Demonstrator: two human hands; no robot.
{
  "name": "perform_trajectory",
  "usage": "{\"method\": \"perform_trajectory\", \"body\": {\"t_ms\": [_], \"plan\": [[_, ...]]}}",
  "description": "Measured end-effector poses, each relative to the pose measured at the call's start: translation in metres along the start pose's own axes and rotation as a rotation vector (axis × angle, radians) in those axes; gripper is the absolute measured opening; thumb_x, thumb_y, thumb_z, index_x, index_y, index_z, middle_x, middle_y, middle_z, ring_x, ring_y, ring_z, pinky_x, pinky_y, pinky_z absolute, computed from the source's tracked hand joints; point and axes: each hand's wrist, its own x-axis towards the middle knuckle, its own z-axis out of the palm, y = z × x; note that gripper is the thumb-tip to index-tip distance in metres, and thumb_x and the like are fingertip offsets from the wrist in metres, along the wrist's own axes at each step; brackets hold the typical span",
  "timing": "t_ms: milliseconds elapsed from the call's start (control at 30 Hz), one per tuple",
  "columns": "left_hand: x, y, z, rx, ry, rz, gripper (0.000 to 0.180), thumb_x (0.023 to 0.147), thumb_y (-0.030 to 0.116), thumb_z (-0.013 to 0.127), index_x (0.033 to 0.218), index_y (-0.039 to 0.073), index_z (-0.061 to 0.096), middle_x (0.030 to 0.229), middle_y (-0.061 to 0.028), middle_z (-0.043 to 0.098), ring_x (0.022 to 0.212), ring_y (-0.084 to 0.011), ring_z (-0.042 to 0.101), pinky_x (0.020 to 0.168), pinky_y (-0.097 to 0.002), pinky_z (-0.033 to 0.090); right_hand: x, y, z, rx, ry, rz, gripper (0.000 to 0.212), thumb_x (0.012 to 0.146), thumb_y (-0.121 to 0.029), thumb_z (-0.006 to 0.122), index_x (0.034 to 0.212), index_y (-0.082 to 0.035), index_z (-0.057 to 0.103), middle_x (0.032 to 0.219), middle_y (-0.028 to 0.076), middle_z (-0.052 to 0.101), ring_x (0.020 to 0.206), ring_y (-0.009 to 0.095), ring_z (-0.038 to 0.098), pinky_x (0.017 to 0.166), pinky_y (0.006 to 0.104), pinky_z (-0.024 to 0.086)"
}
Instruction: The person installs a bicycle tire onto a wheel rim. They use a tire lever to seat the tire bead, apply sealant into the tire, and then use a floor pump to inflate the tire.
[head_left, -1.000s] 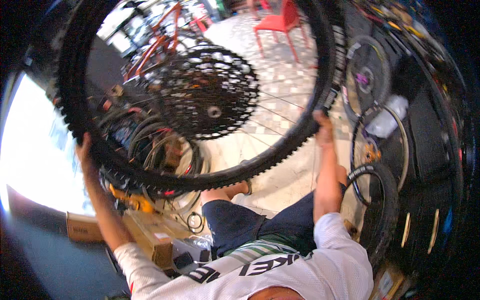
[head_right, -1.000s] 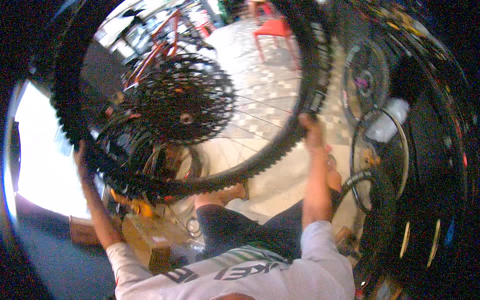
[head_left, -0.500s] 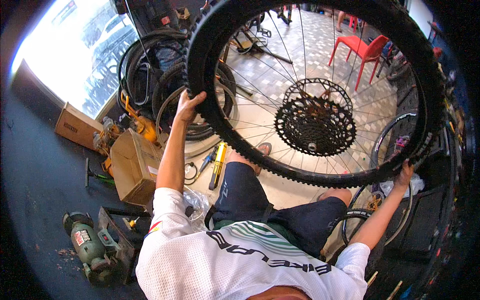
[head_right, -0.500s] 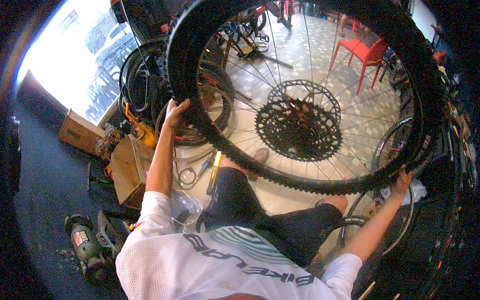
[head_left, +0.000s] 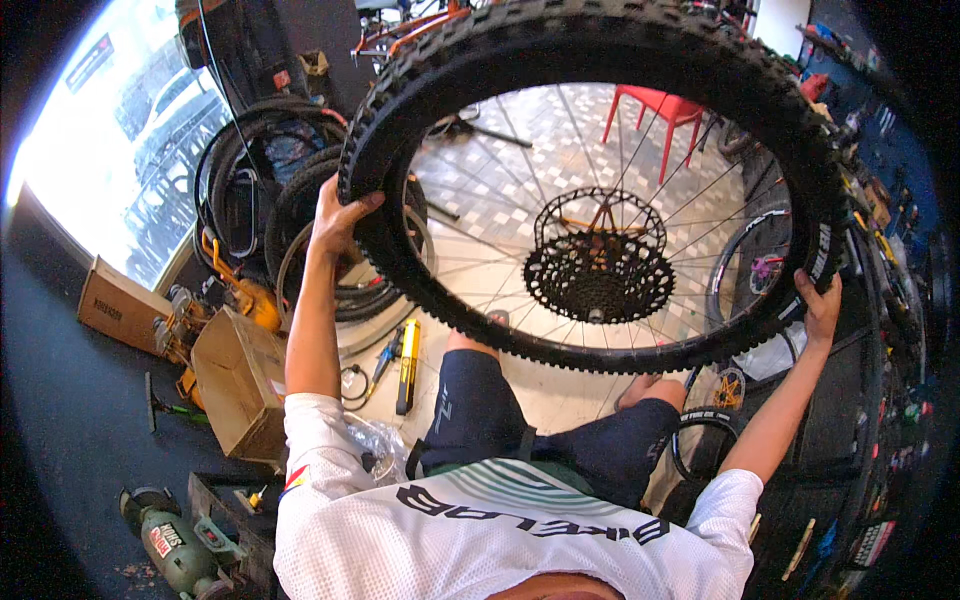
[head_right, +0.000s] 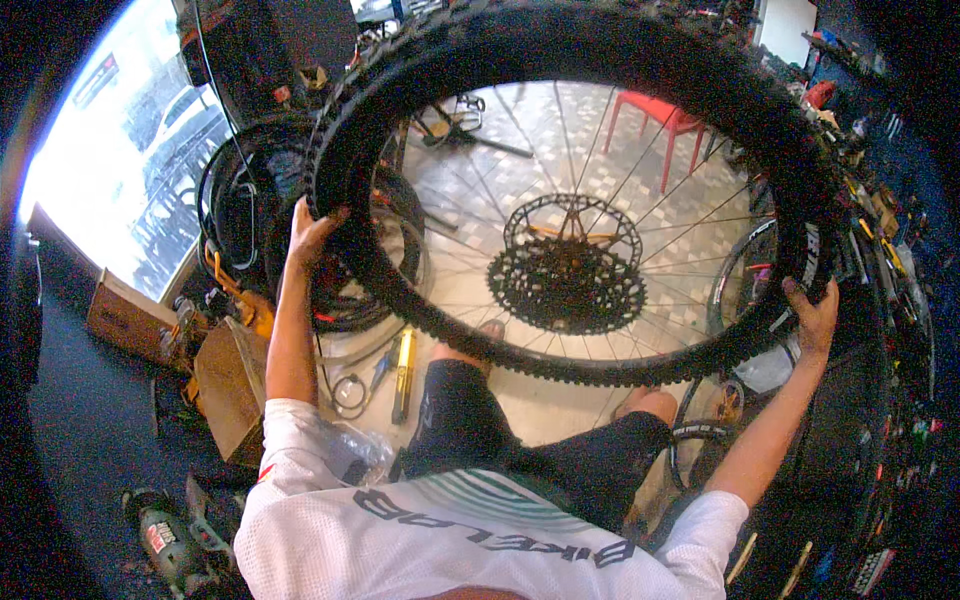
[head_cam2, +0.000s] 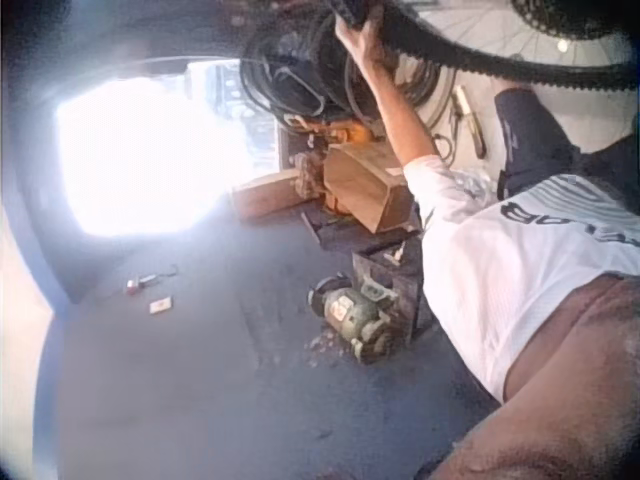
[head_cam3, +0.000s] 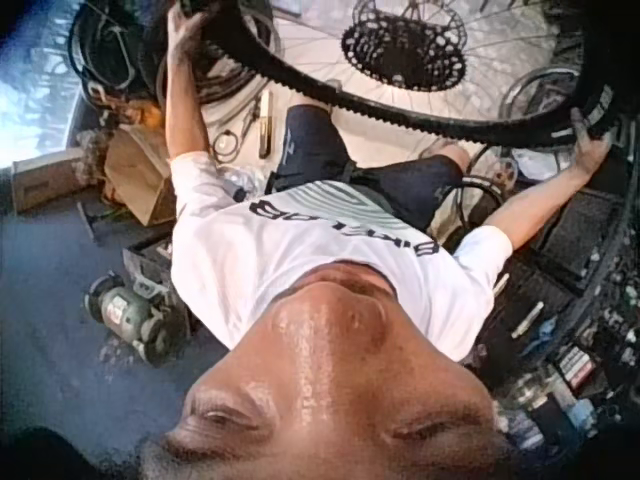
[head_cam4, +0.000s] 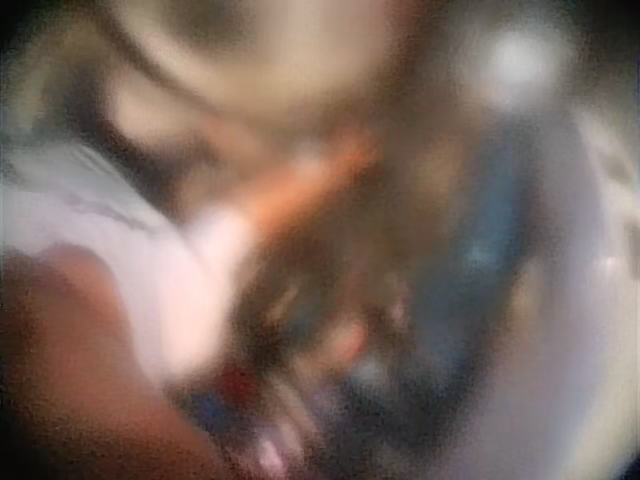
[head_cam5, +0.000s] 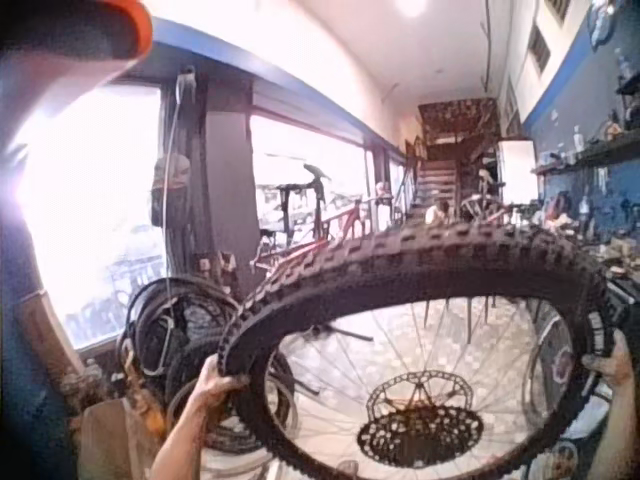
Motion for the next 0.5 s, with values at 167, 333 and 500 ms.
{"method": "perform_trajectory", "body": {"t_ms": [167, 333, 500], "plan": [[-0.002, -0.018, -0.014, -0.006, 0.06, 0.081, 0.04, 0.079, 0.023, 0.081, 0.108, 0.0, 0.069, 0.097, -0.0026, 0.071, 0.086, -0.0141, 0.063, 0.083, -0.0307, 0.05, 0.005, -0.12, 0.036, -0.055, -0.098, -0.2, 0.079, 0.074, -0.015, 0.086, 0.143, -0.001, 0.049, 0.131, 0.01, 0.061, 0.115, 0.021, 0.06, 0.104, 0.0353, 0.044], [-0.012, -0.004, -0.021, 0.263, 0.166, 0.112, 0.042, 0.075, 0.017, 0.081, 0.11, -0.002, 0.066, 0.1, -0.0053, 0.07, 0.086, -0.0164, 0.064, 0.082, -0.0332, 0.052, 0.014, -0.131, 0.032, 0.076, -0.185, -0.134, 0.076, 0.073, -0.014, 0.087, 0.139, -0.001, 0.053, 0.129, 0.009, 0.064, 0.116, 0.022, 0.06, 0.106, 0.0367, 0.043], [-0.004, 0.062, -0.01, 0.472, 0.088, 0.365, 0.071, 0.068, 0.017, 0.085, 0.13, -0.005, 0.056, 0.113, -0.0098, 0.067, 0.102, -0.0186, 0.062, 0.096, -0.032, 0.047, 0.016, -0.126, 0.042, 0.172, -0.221, -0.106, 0.063, 0.069, -0.01, 0.089, 0.127, -0.003, 0.063, 0.12, 0.005, 0.068, 0.108, 0.017, 0.063, 0.099, 0.0347, 0.048]]}}
